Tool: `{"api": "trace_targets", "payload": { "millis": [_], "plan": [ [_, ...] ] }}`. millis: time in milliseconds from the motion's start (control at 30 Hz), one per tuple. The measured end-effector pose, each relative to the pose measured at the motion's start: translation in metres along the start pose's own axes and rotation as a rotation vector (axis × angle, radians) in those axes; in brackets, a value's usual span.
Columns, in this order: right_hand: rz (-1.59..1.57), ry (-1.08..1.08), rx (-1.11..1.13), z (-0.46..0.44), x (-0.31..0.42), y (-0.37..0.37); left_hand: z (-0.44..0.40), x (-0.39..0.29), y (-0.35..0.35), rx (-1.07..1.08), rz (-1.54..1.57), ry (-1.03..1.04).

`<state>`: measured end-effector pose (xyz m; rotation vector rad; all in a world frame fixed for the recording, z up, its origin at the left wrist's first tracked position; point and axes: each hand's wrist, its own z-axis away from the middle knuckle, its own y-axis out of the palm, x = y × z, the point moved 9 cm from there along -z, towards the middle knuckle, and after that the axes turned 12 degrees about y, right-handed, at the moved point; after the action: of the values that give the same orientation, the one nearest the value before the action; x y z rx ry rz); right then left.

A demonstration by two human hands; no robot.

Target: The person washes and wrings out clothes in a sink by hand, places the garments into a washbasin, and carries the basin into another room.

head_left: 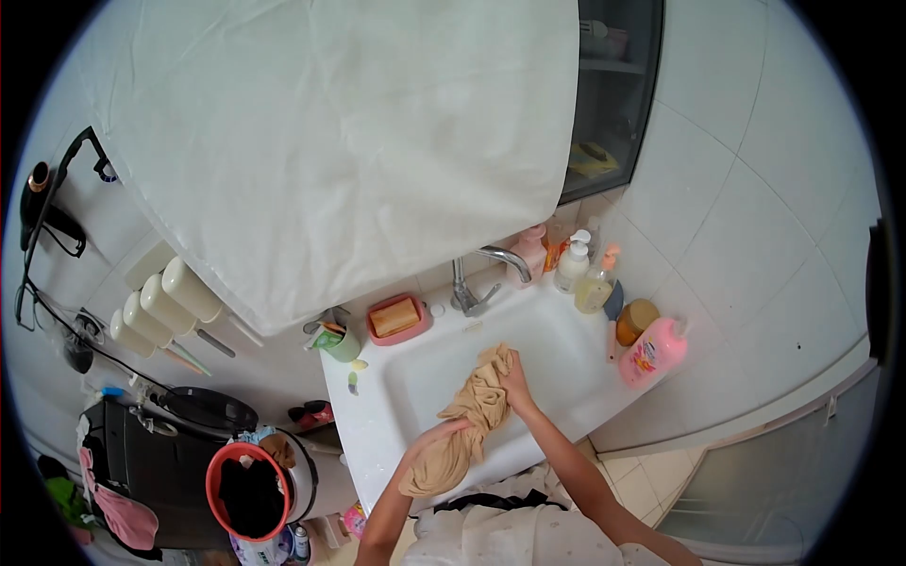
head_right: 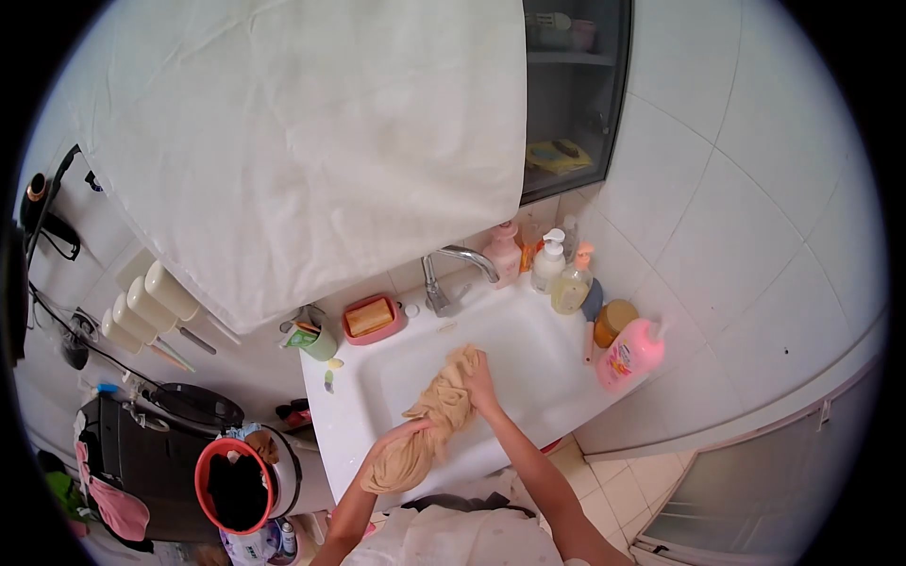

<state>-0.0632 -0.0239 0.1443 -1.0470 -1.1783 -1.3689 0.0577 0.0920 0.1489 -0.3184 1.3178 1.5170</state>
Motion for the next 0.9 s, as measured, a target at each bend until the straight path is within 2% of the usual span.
{"api": "trace_targets", "payload": {
  "millis": [33, 67, 100, 133, 200, 267, 333, 367, 433, 533, 567, 633, 667, 733, 800, 833, 867, 900],
  "plan": [
    [-0.003, -0.001, 0.002, -0.002, 0.001, 0.002, -0.008, 0.017, -0.014, 0.037, -0.142, -0.199],
    [0.134, -0.003, -0.005, -0.004, -0.001, 0.006, -0.012, 0.013, -0.016, 0.032, -0.144, -0.2],
    [0.27, -0.005, -0.012, -0.005, -0.004, 0.01, -0.015, 0.009, -0.021, 0.055, -0.336, -0.217],
    [0.269, -0.005, -0.011, -0.006, -0.009, 0.012, -0.018, 0.008, -0.026, 0.078, -0.527, -0.232],
    [0.589, -0.078, -0.066, -0.006, -0.013, 0.02, -0.041, 0.028, -0.054, 0.119, -0.644, -0.172],
    [0.641, -0.016, -0.059, -0.005, -0.019, 0.026, -0.042, 0.022, -0.045, 0.158, -0.758, -0.112],
    [0.692, 0.047, -0.049, -0.004, -0.022, 0.028, -0.025, 0.006, -0.029, 0.102, -1.005, -0.19],
    [0.741, 0.084, 0.018, -0.003, -0.024, 0.034, -0.03, 0.014, -0.039, 0.1, -1.005, -0.19],
    [0.789, 0.135, 0.088, 0.002, -0.026, 0.038, -0.041, 0.027, -0.051, 0.134, -1.086, -0.04],
    [0.891, 0.135, 0.156, 0.007, -0.023, 0.044, -0.044, 0.032, -0.054, 0.231, -1.135, -0.039],
    [0.898, 0.148, 0.143, 0.008, -0.022, 0.042, -0.037, 0.023, -0.045, 0.228, -1.137, -0.033],
    [0.904, 0.154, 0.128, 0.003, -0.011, 0.04, -0.025, -0.013, -0.023, 0.143, -1.018, 0.238],
    [0.895, 0.14, 0.126, 0.004, -0.002, 0.038, -0.023, -0.011, -0.025, 0.141, -1.012, 0.228],
    [0.883, 0.13, 0.122, 0.001, -0.001, 0.034, -0.021, 0.006, -0.037, 0.123, -0.621, -0.002],
    [0.585, -0.059, 0.14, -0.014, 0.011, 0.032, -0.024, 0.011, -0.049, 0.142, -0.531, -0.049],
    [0.585, -0.057, 0.14, -0.019, 0.01, 0.031, -0.019, 0.015, -0.047, 0.155, -0.436, -0.102],
    [0.408, -0.062, 0.186, -0.022, 0.011, 0.031, -0.011, 0.019, -0.045, 0.156, -0.438, -0.103],
    [0.23, -0.068, 0.229, -0.027, 0.013, 0.03, 0.0, 0.025, -0.042, 0.057, -0.089, -0.134]
  ]
}}
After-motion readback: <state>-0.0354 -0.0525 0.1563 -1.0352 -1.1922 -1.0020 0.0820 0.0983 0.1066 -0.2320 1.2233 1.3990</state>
